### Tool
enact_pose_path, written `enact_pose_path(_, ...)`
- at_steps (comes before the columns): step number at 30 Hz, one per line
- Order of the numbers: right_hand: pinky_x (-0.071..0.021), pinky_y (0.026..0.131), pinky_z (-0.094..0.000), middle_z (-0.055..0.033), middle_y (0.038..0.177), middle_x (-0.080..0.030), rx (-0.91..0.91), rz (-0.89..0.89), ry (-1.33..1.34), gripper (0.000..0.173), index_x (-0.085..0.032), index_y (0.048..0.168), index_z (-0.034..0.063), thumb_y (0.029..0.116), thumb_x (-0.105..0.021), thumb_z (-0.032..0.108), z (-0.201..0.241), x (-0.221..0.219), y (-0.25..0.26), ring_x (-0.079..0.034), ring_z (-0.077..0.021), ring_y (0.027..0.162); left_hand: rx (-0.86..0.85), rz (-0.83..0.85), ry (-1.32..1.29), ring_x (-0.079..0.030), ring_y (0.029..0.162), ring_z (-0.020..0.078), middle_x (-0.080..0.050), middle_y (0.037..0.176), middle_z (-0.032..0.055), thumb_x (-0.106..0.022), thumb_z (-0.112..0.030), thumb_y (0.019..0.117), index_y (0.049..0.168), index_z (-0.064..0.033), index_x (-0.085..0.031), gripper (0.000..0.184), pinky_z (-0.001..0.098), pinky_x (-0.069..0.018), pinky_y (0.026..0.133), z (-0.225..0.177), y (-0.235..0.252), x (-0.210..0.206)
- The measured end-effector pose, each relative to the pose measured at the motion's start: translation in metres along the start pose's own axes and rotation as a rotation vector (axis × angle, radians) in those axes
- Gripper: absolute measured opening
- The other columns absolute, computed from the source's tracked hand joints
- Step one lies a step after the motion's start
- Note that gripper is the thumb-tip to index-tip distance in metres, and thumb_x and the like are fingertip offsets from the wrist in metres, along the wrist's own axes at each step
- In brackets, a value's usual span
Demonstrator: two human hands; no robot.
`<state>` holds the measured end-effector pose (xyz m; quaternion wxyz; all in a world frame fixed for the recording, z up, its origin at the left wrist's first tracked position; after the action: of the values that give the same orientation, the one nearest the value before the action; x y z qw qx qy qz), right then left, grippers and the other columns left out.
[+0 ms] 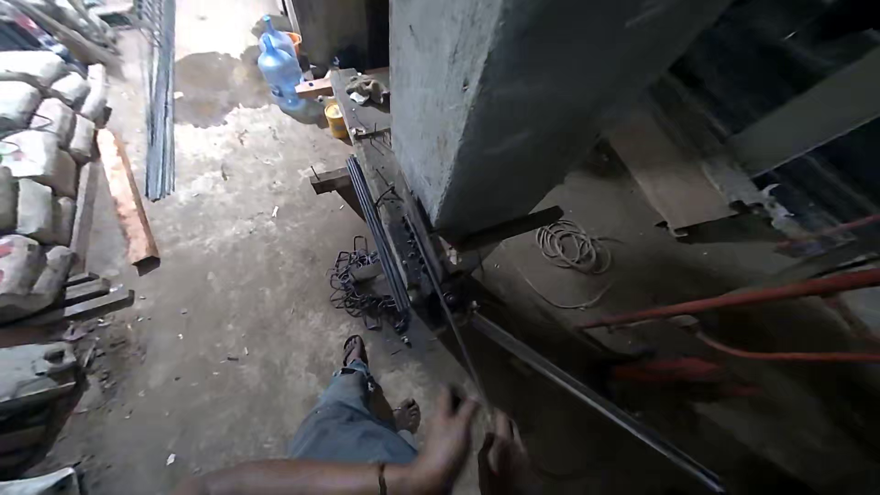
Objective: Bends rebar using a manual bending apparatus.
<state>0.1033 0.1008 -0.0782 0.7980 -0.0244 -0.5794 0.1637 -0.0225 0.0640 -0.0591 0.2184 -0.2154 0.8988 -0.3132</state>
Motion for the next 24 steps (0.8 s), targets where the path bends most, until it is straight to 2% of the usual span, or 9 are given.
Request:
enact_pose_path(1, -0.0589, 0.075, -0.0614, -0.0278, 0.115, -0.07, -0.017, 0.042, 0.005, 0.029, -0.066, 0.127, -0.0027, 0.1032, -0.054, 0.01, 0.0, 0.006, 0.0, -0.073, -0.0456, 0.091, 0.069, -0.104, 0.016, -0.055, 0.072, 0.0127, -0.057, 0.094, 0.0073, -0.056, -0.028, 0.1064, 0.122, -0.0031, -0.054, 0.029, 0.0288, -0.0478, 0.063, 0.026, 0.024, 0.016)
enact_pose_path(2, -0.0586, 0.076, -0.0617, -0.0279, 0.113, -0.07, -0.024, 0.075, 0.007, 0.029, -0.066, 0.126, -0.0028, 0.1047, -0.053, 0.011, 0.0, 0.009, 0.001, -0.073, -0.0463, 0.091, 0.128, -0.133, -0.013, -0.06, 0.087, 0.0199, -0.06, 0.109, 0.0142, -0.054, -0.033, 0.1074, 0.132, -0.0015, -0.05, 0.04, 0.0359, -0.0515, 0.074, 0.044, 0.044, 0.023)
enact_pose_path(4, -0.0584, 0.081, -0.0593, -0.0259, 0.107, -0.072, -0.008, 0.143, 0.033, 0.028, -0.066, 0.125, -0.0023, 0.1061, -0.052, 0.013, -0.004, 0.011, 0.006, -0.073, -0.0436, 0.091, 0.198, -0.084, -0.148, -0.065, 0.105, 0.0256, -0.063, 0.124, 0.0186, -0.044, -0.041, 0.1103, 0.143, -0.001, -0.044, 0.052, 0.0417, -0.0541, 0.088, 0.061, 0.071, 0.014)
enact_pose_path(9, -0.0604, 0.076, -0.0495, -0.0143, 0.088, -0.072, 0.066, 0.343, 0.174, 0.031, -0.065, 0.126, 0.0008, 0.1097, -0.045, 0.018, -0.022, 0.004, 0.026, -0.072, -0.0289, 0.076, 0.137, 0.049, -0.495, -0.071, 0.085, 0.0234, -0.071, 0.096, 0.0126, -0.031, -0.038, 0.1134, 0.126, -0.0013, -0.057, 0.047, 0.0398, -0.0593, 0.079, 0.053, 0.095, -0.028)
enact_pose_path(13, -0.0616, 0.078, -0.0425, -0.0102, 0.091, -0.073, 0.154, 0.456, 0.217, 0.029, -0.066, 0.124, 0.0025, 0.1096, -0.045, 0.016, -0.024, -0.003, 0.041, -0.073, -0.0221, 0.079, 0.076, 0.024, -0.608, -0.058, 0.063, 0.0166, -0.055, 0.074, 0.0037, -0.034, -0.026, 0.1134, 0.111, -0.005, -0.056, 0.031, 0.0351, -0.0568, 0.066, 0.045, 0.104, -0.033)
enact_pose_path(18, -0.0572, 0.093, -0.0456, -0.0133, 0.106, -0.075, 0.222, 0.52, 0.209, 0.032, -0.068, 0.129, 0.0059, 0.1085, -0.051, 0.024, -0.016, 0.008, 0.056, -0.073, -0.0247, 0.097, 0.02, -0.088, -0.616, -0.044, 0.049, 0.0092, -0.046, 0.068, -0.0007, -0.036, -0.026, 0.1132, 0.106, -0.0068, -0.054, 0.027, 0.0227, -0.0423, 0.046, 0.046, 0.107, -0.022)
enact_pose_path(20, -0.0588, 0.091, -0.0419, -0.0101, 0.11, -0.075, 0.224, 0.437, 0.282, 0.032, -0.068, 0.13, 0.0083, 0.1051, -0.058, 0.026, -0.032, 0.016, 0.073, -0.073, -0.0205, 0.098, 0.014, -0.126, -0.626, -0.041, 0.046, 0.0076, -0.045, 0.064, -0.0016, -0.035, -0.027, 0.1133, 0.103, -0.007, -0.053, 0.029, 0.0205, -0.0376, 0.042, 0.045, 0.106, -0.019)
enact_pose_path(22, -0.0557, 0.098, -0.0485, -0.0179, 0.125, -0.068, 0.173, 0.252, 0.214, 0.05, -0.061, 0.14, 0.0072, 0.0941, -0.075, 0.023, -0.064, 0.031, 0.097, -0.068, -0.0311, 0.112, 0.002, -0.142, -0.583, -0.042, 0.046, 0.008, -0.045, 0.065, -0.0011, -0.034, -0.028, 0.1135, 0.104, -0.0068, -0.053, 0.03, 0.0208, -0.0376, 0.042, 0.045, 0.106, -0.017)
enact_pose_path(24, -0.0428, 0.109, -0.0657, -0.0318, 0.145, -0.051, 0.027, 0.099, -0.041, 0.076, -0.051, 0.15, 0.0079, 0.084, -0.086, 0.02, -0.111, 0.044, 0.118, -0.05, -0.0521, 0.133, -0.002, -0.165, -0.548, -0.042, 0.046, 0.0083, -0.046, 0.066, -0.0005, -0.035, -0.028, 0.1135, 0.104, -0.007, -0.053, 0.03, 0.0212, -0.0372, 0.041, 0.049, 0.108, -0.017)
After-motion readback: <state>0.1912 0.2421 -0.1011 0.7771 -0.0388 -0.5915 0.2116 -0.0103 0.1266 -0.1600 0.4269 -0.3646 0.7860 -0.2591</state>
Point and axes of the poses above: each hand's wrist, its own y-axis towards the middle knuckle, its own x-axis out of the back of the hand, z = x × y, the point moved 9 cm from there along y, towards the middle knuckle
